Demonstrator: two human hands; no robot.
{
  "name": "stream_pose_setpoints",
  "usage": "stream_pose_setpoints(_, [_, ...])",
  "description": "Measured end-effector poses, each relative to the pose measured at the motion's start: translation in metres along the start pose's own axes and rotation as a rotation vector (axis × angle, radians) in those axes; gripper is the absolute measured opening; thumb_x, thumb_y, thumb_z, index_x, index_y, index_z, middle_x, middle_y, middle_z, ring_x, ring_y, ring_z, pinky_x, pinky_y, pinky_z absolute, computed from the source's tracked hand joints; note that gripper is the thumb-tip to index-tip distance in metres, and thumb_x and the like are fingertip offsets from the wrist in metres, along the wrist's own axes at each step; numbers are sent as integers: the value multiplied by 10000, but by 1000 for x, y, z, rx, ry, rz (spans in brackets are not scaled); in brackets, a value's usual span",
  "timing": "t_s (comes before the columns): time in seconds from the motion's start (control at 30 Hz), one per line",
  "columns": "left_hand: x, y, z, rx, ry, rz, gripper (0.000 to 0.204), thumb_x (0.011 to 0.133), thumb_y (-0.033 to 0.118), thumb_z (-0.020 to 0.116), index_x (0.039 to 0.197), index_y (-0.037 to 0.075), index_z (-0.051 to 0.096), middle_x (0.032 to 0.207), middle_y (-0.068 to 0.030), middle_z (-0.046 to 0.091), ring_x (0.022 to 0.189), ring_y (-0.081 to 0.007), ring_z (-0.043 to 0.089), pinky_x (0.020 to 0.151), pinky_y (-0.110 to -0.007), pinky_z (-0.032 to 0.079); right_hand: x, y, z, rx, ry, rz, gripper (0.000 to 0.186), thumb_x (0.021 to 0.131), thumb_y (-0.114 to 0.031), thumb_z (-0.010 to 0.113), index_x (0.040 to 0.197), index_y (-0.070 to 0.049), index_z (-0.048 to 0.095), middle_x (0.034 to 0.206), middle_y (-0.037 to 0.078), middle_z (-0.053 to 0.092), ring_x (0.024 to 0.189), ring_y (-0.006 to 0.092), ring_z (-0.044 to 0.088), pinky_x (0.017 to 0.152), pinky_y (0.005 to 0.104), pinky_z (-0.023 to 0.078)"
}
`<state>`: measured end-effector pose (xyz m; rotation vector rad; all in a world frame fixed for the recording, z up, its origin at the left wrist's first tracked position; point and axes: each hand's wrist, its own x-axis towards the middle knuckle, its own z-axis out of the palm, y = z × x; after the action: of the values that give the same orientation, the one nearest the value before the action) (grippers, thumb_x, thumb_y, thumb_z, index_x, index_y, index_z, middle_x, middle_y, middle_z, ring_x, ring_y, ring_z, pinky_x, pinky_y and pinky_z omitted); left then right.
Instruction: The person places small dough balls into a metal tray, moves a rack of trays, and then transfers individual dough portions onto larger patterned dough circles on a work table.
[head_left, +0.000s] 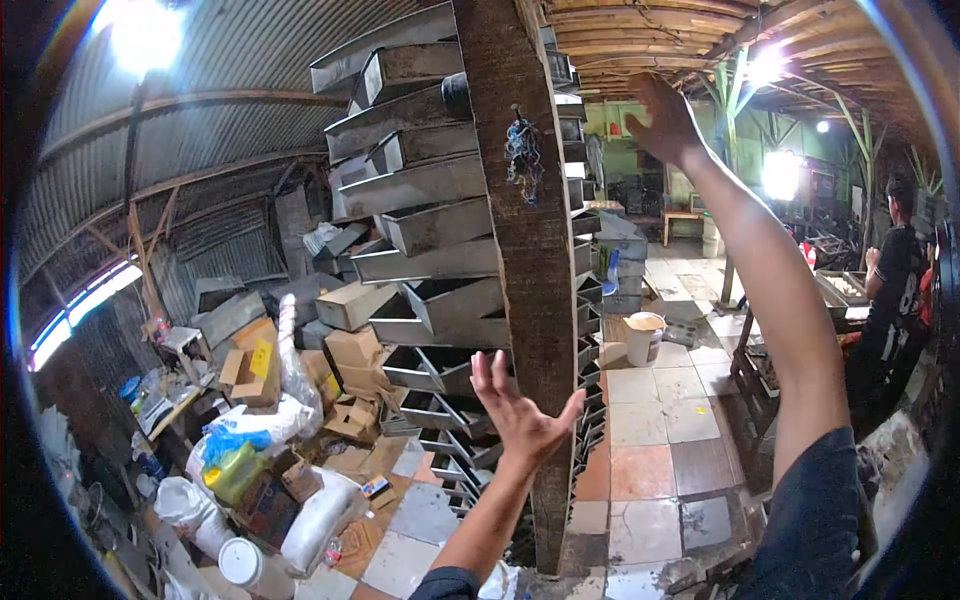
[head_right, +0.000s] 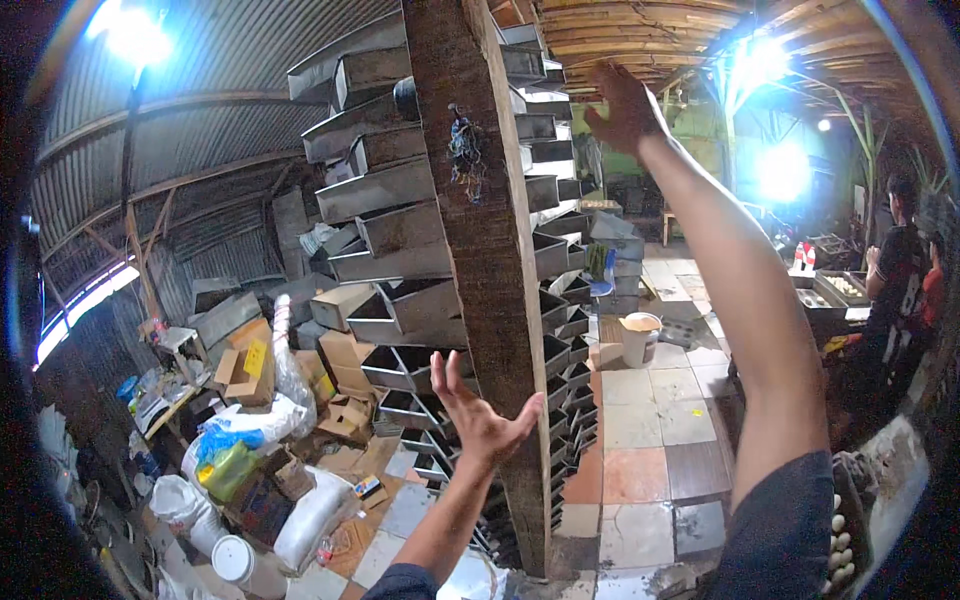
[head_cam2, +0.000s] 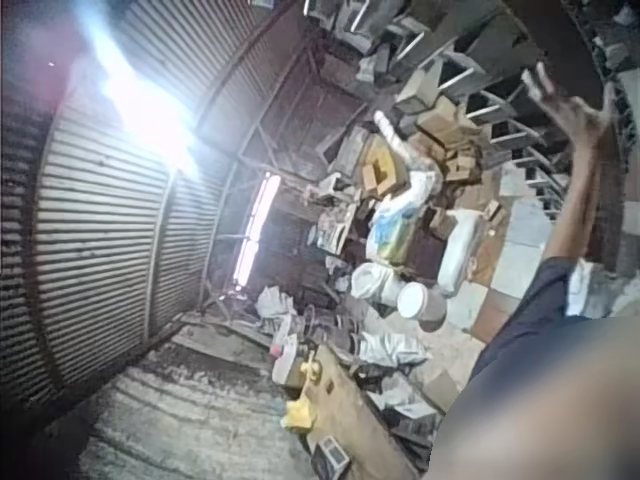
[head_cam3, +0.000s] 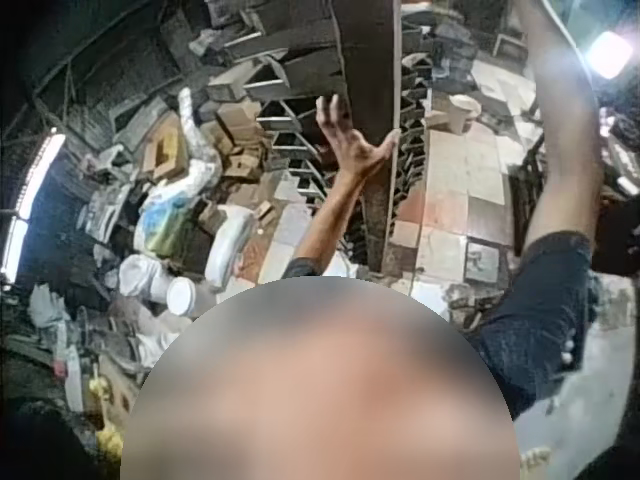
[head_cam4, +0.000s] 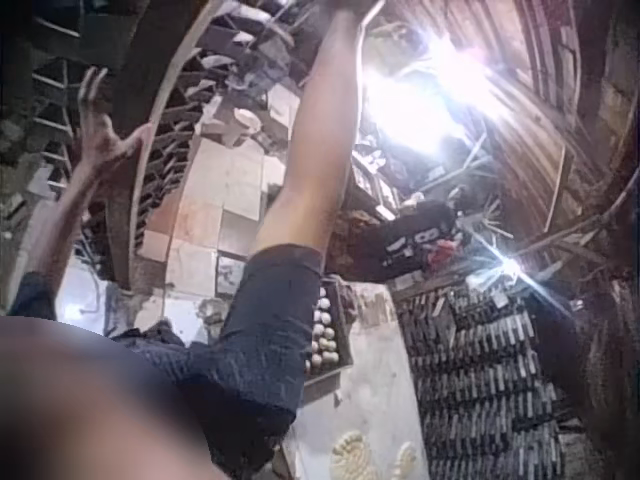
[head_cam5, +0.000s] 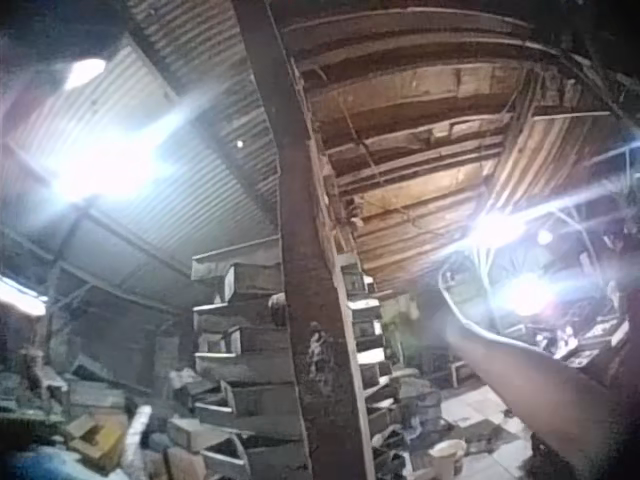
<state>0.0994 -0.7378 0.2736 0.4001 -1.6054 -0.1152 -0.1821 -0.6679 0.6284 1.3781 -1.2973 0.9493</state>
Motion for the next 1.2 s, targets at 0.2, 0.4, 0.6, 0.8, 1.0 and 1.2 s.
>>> stream_pose_setpoints(0.2, [-13,-35,44,85,166,112,978,745,545,741,1498,148,260,1562,-339,131,1480,-565,127,1154,-744,20,115,29,98,185,367,-438,681,738,-329,873,1281,-71,552,1183,96,622,1011,271,630,872,384,534])
stream_pose_setpoints(0.4, [-33,-43,58,133,271,163,917,664,504,828,1342,193,294,1498,-268,246,1446,-482,218,1153,-700,198,223,44,128,112,501,-299,733,664,-315,894,1269,-70,560,1205,130,609,1054,306,608,905,409,521])
stream_pose_setpoints(0.6, [-43,-46,66,434,194,379,634,726,550,804,1241,418,458,1355,-229,212,1346,-532,204,1085,-732,239,284,58,131,15,520,-193,787,589,-301,914,1257,-70,569,1227,164,596,1096,341,587,938,435,509])
stream_pose_setpoints(0.8, [-74,-66,74,429,228,295,452,726,598,768,1123,552,555,1267,-154,246,1241,-519,258,1048,-785,253,295,68,119,-102,556,-207,842,514,-287,935,1245,-69,578,1249,197,583,1139,375,565,970,461,496])
stream_pose_setpoints(1.0, [-42,-46,63,301,258,340,552,776,521,751,1259,513,486,1325,-127,268,1300,-570,261,1051,-775,277,274,86,86,-326,652,-358,899,440,-273,956,1233,-68,586,1271,231,570,1181,410,543,1003,487,484])
stream_pose_setpoints(1.2, [-36,-51,67,129,226,299,770,803,527,765,1424,332,356,1365,-163,277,1319,-543,275,1079,-789,244,189,43,-68,-516,-258,-117,780,459,-244,955,1143,-70,623,1300,220,565,1166,376,572,952,444,520])
